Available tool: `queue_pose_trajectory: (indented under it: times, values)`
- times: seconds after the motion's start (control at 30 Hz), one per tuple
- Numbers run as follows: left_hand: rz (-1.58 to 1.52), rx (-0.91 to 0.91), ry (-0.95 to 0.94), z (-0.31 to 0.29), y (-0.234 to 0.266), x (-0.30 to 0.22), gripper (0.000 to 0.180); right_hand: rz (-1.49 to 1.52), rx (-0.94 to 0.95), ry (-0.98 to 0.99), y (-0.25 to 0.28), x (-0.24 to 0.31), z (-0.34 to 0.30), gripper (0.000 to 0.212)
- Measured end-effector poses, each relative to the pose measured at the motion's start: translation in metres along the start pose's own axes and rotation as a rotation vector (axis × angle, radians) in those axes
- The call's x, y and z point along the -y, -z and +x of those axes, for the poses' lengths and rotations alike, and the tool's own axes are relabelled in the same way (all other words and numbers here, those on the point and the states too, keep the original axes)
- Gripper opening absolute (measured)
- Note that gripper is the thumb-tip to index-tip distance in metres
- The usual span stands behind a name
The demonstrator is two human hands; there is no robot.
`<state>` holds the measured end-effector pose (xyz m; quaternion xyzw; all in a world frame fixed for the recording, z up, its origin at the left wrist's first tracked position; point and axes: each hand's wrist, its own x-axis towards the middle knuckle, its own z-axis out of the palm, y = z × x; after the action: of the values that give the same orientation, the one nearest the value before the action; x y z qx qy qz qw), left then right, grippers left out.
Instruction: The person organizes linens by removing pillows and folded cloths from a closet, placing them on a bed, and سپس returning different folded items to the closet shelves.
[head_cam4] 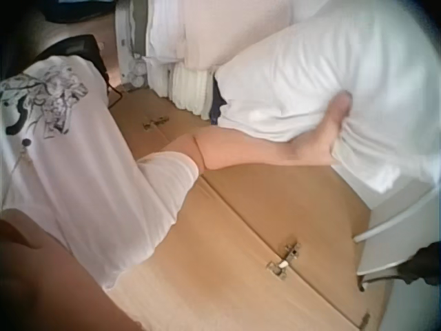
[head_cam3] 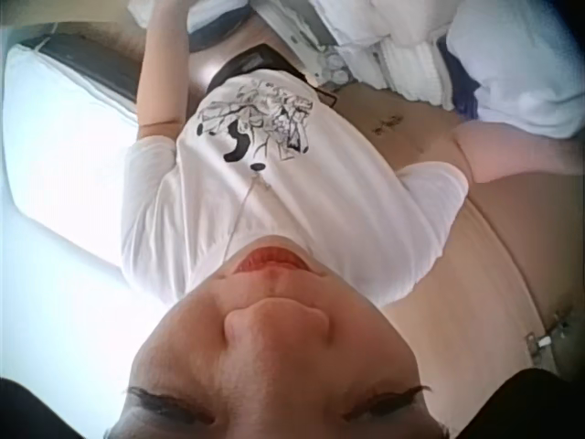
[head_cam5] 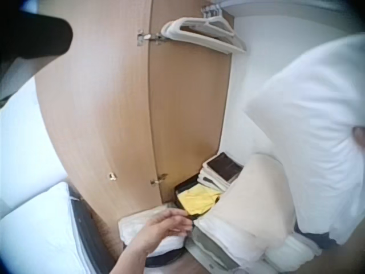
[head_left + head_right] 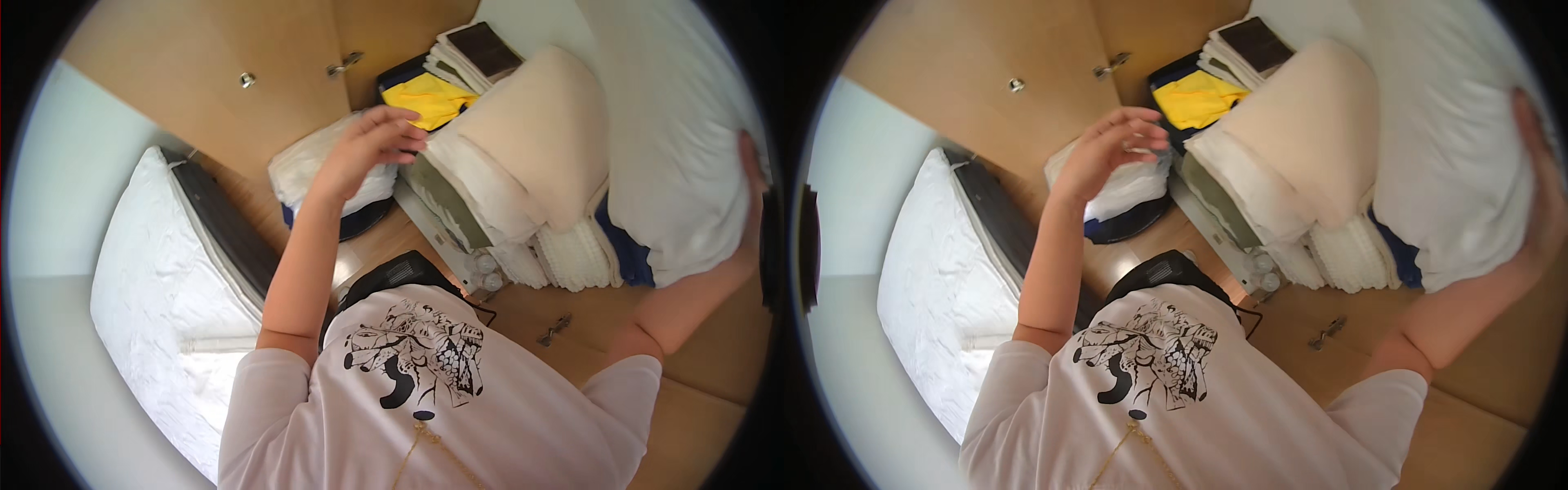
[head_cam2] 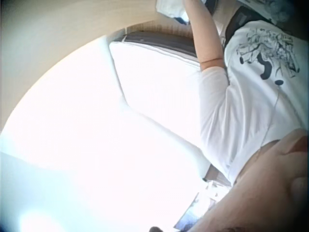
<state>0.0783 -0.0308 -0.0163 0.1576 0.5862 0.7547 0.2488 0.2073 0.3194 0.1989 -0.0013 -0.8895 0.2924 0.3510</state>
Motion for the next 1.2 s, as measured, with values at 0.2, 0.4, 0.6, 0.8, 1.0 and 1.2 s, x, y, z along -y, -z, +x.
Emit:
queue_pose_trajectory:
  times: [0.2, 0.4, 0.6, 0.8, 1.0, 1.2]
  values:
    - [-0.59, 0.303, 0.141, -0.104, 0.04, 0.015, 0.082, 0.426, 0.218, 0.002, -0.091, 0.105, -0.005, 0.033]
    - [-1.33, -0.254, -0.212, -0.225, 0.132, 0.045, 0.092, 0.48, 0.862, 0.399, -0.23, 0.22, -0.07, 0.044]
    - [-1.132, -0.875, -0.761, -0.386, 0.292, 0.094, 0.076, 0.892, 1.164, 0.905, -0.389, 0.35, -0.19, 0.05]
    - [-1.035, -1.504, -0.417, -0.516, 0.371, 0.23, 0.057, 1.049, 1.517, 1.012, -0.425, 0.369, -0.279, 0.049]
    - [-1.018, -1.515, 0.798, -0.457, 0.274, 0.363, 0.036, 0.523, 1.126, 0.293, -0.416, 0.186, -0.218, 0.051]
    - [-0.517, -0.886, 0.7, -0.296, 0.25, 0.33, 0.025, -0.895, 0.331, -0.041, -0.344, -0.072, -0.171, 0.084]
